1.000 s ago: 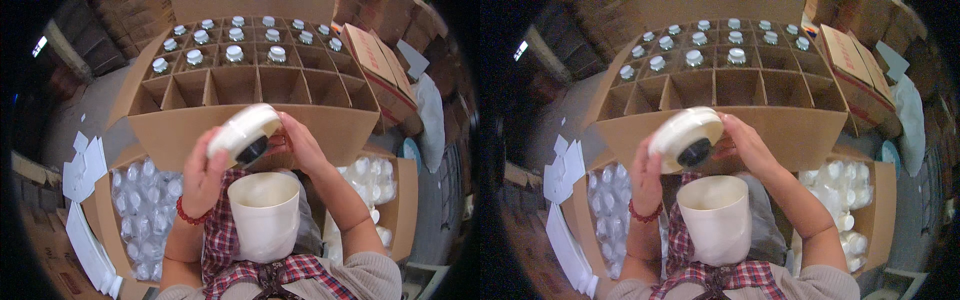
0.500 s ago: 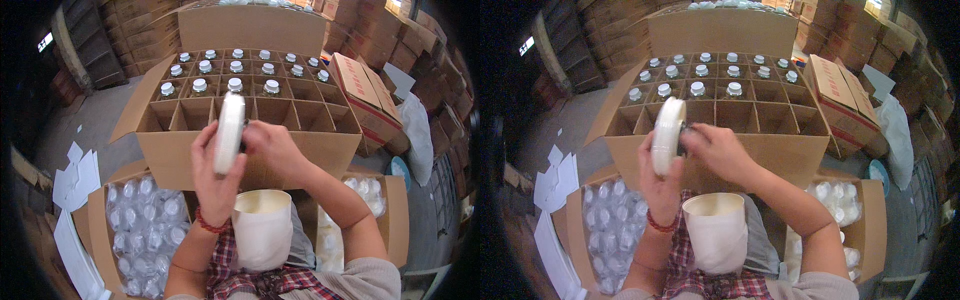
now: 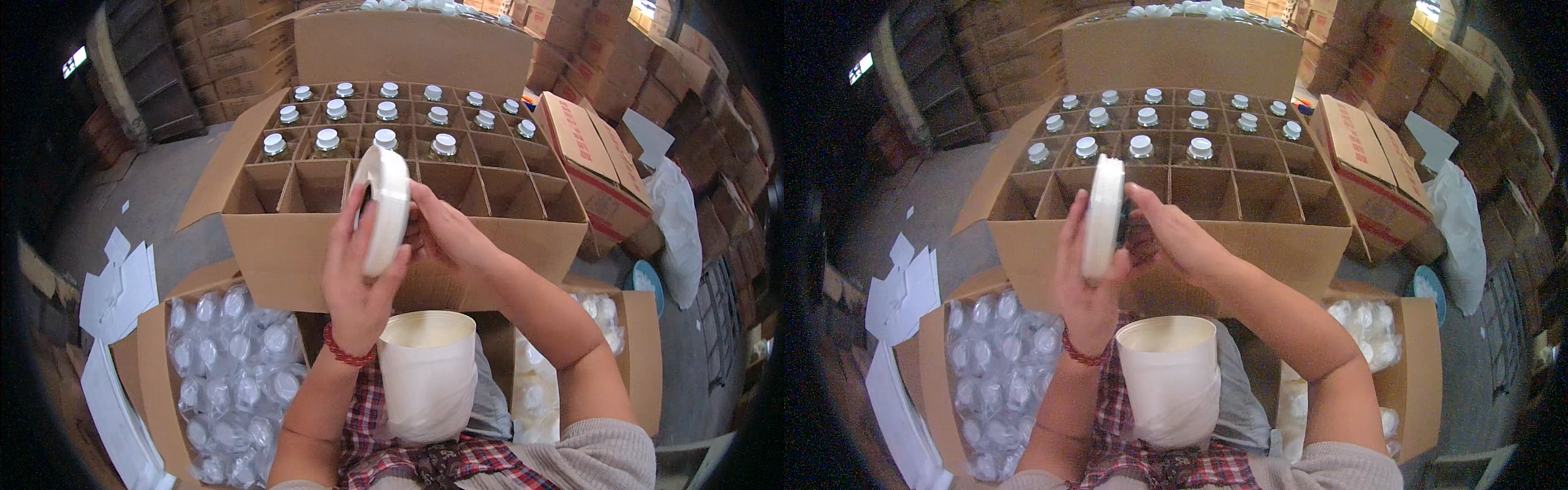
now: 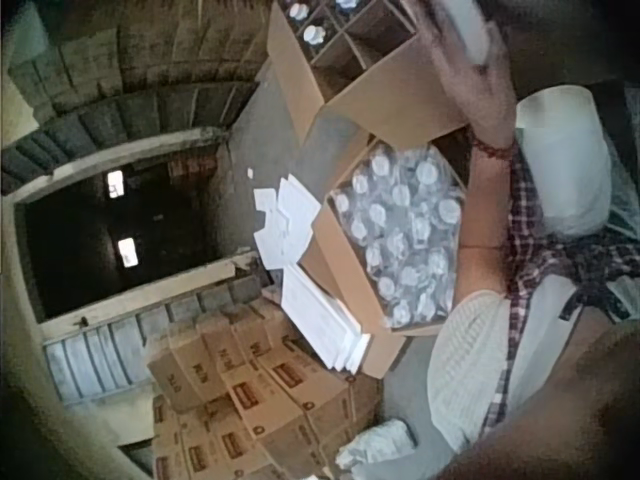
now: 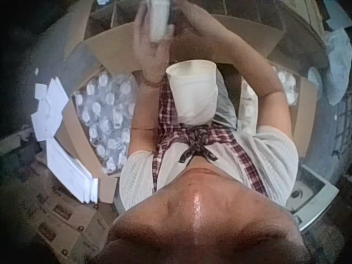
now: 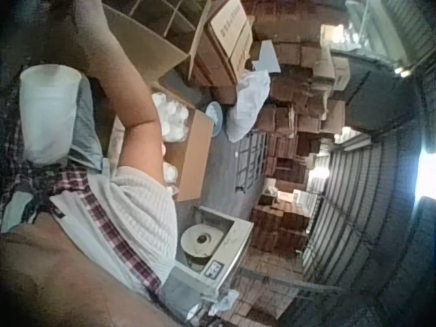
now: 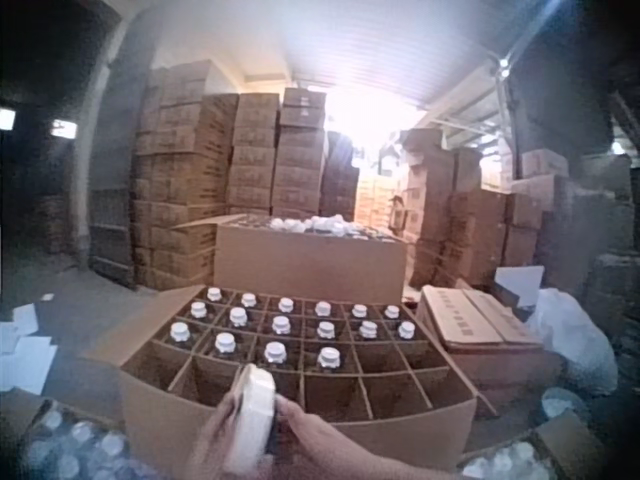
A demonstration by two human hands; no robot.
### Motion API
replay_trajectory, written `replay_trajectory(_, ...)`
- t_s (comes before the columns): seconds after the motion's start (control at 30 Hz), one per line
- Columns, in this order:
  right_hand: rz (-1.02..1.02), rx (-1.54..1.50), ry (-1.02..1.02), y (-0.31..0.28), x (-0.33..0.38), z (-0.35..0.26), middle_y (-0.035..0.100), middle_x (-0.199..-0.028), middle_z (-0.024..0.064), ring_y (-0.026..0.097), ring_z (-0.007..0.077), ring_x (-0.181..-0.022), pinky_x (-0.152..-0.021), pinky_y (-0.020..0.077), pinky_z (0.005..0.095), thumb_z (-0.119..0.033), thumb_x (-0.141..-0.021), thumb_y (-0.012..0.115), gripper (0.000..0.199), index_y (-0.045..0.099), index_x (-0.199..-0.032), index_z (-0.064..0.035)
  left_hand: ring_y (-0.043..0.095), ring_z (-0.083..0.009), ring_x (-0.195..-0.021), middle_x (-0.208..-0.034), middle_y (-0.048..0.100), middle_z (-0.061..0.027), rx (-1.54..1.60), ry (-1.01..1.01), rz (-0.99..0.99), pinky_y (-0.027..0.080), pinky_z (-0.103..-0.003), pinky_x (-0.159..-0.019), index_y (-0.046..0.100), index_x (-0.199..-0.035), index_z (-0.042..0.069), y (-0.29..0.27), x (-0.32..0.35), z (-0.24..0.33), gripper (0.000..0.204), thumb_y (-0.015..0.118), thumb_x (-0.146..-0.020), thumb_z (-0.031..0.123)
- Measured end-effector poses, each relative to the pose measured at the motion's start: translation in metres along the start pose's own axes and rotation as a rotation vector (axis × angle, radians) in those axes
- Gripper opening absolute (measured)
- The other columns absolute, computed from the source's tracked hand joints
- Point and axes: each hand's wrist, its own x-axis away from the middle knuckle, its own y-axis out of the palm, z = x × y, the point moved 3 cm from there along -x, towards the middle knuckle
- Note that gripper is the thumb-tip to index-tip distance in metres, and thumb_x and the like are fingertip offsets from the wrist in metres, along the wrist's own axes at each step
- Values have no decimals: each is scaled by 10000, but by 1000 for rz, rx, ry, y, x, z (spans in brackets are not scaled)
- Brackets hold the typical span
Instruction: The person takes various thermos flask components, including a plastic casing and a glass inner lining, and fits them together to assemble the full flasks.
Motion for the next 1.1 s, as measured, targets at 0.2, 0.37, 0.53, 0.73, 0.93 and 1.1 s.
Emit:
replay_trajectory(0.2,-204,241,199,-22,-14,5,611,-1098,99,643,180,-841,-648,550,294,-517,-889,583,639,465,-1340,-80,569,-132,-913,-1035,606,-74,249,-386,162,475,-280,-810,544,-1189,-41,-6,16,-36,318,613,-904,83)
replay_trajectory(0.37,-327,579,-453,-27,-21,-28,639,-1064,102,646,161,-853,-703,540,283,-269,-803,752,720,404,-1393,-50,555,-137,-980,-1099,582,-87,384,-429,348,464,-281,-846,500,-1230,-30,-10,15,-47,316,549,-950,110)
replay_trajectory(0.53,190,1142,-409,-152,-129,-18,620,-1142,206,642,298,-962,-826,504,387,-423,-816,701,694,452,-1334,-34,568,-197,-1091,-1229,557,-106,749,-560,525,483,-345,-923,450,-1298,4,-20,-1,-69,366,501,-981,181)
replay_trajectory(0.73,-71,1551,27,-179,-186,27,572,-1261,198,537,378,-1176,-1002,349,516,-490,-734,729,870,334,-1422,-131,597,-245,-1067,-1247,568,-120,1204,-862,454,508,-426,-917,477,-1284,67,6,23,-115,370,460,-987,287)
replay_trajectory(0.93,10,1257,-198,-186,-181,26,589,-1216,224,541,370,-1174,-1005,374,472,-412,-700,796,911,316,-1416,-116,665,-348,-923,-1185,597,-251,1604,-731,47,540,-512,-851,511,-1149,29,16,39,-122,339,434,-984,315)
replay_trajectory(1.1,182,920,-525,-183,-153,-34,588,-1231,197,552,325,-1165,-971,431,408,-359,-692,826,899,347,-1400,-83,526,-404,-1179,-1295,506,-285,1667,-824,-33,426,-526,-1013,543,-1168,32,30,26,-111,386,442,-975,351)
